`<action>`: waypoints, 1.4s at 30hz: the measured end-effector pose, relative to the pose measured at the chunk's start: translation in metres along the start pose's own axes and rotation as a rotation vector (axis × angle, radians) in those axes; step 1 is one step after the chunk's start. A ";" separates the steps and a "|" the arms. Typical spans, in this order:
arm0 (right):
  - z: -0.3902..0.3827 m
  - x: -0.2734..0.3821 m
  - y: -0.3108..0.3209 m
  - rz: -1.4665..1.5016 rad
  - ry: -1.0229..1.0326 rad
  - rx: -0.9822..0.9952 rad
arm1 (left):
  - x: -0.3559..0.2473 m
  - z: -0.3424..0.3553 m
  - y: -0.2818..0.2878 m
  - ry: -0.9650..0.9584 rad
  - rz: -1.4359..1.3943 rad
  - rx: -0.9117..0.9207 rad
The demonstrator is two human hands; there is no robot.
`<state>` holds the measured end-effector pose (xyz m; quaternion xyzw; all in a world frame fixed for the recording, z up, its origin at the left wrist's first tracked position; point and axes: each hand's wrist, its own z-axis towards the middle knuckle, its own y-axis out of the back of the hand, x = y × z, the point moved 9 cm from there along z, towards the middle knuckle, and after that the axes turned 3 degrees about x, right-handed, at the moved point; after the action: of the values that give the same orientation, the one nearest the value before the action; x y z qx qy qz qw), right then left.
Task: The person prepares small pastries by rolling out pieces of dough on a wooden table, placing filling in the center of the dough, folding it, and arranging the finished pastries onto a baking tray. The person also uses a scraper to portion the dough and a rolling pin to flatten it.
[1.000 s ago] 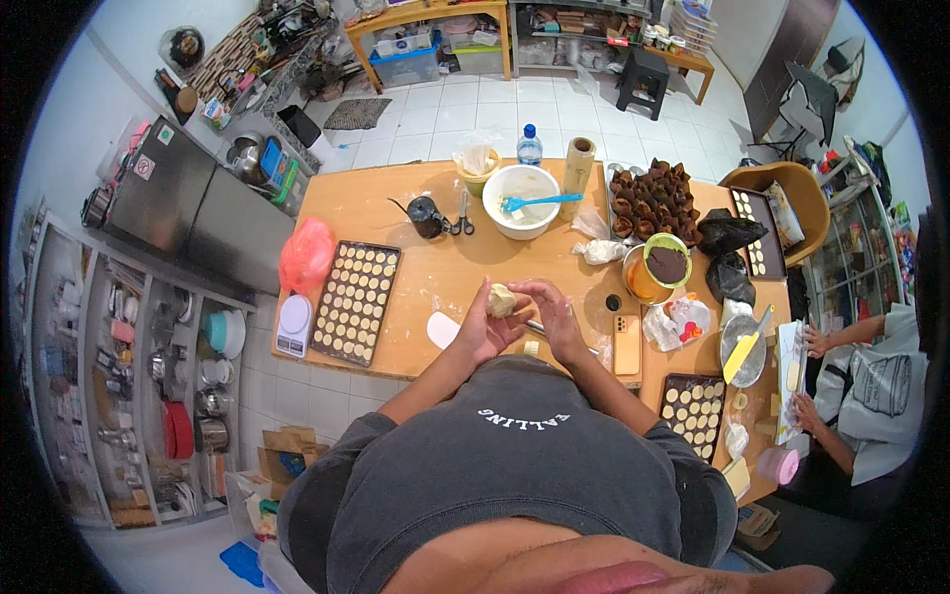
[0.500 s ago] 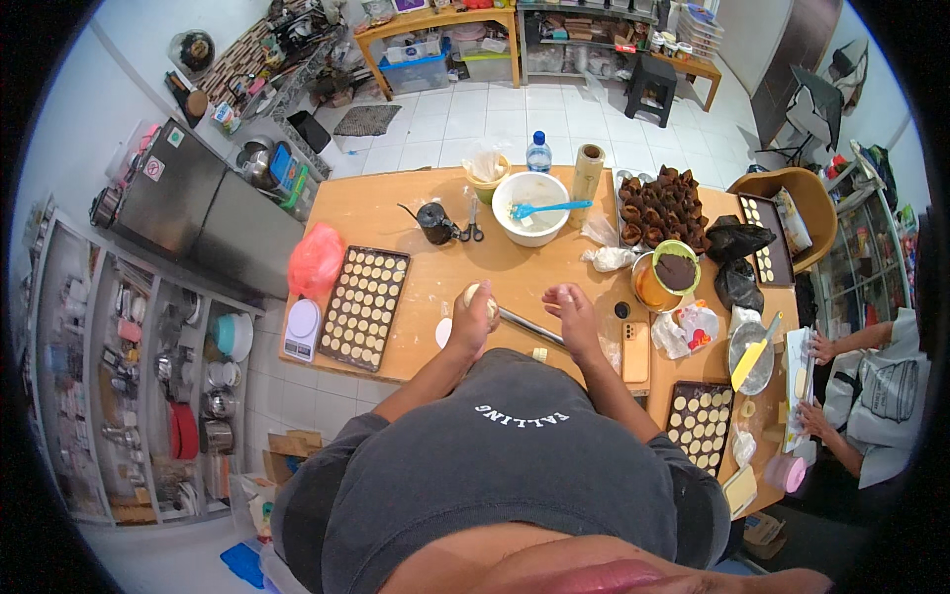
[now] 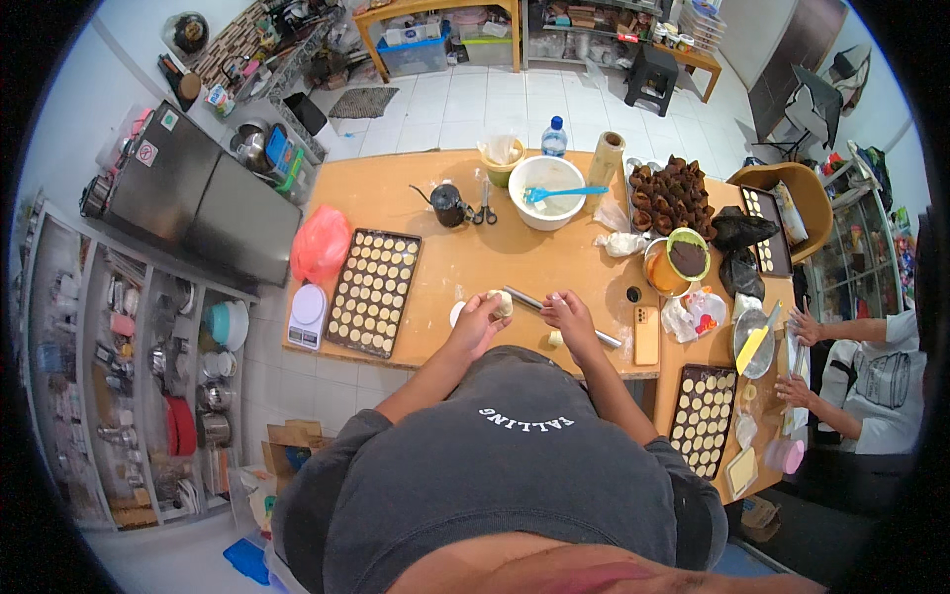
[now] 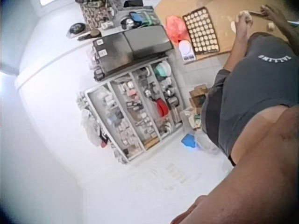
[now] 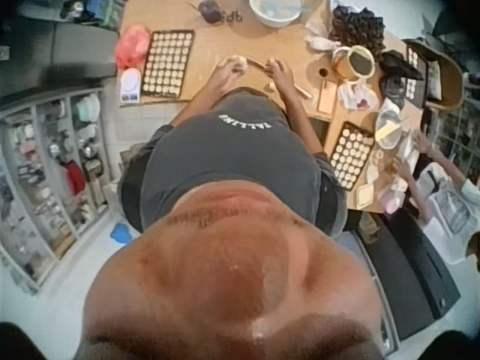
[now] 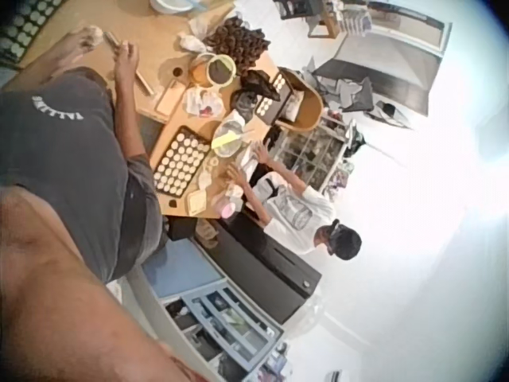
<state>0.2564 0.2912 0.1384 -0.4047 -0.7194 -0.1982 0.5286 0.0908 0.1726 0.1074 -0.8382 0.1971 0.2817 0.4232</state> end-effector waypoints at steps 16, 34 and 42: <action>-0.015 -0.047 -0.133 0.007 -0.130 0.003 | -0.038 -0.005 0.120 0.165 0.145 0.035; -0.056 -0.150 -0.203 0.172 -0.357 -0.156 | 0.042 0.006 0.281 0.354 0.602 -0.131; -0.039 -0.194 -0.213 0.156 -0.427 -0.155 | 0.033 0.015 0.295 0.076 0.630 -0.049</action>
<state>0.1328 0.0646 0.0044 -0.5311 -0.7641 -0.1212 0.3455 -0.0563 0.0156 -0.0972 -0.7558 0.4559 0.3722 0.2870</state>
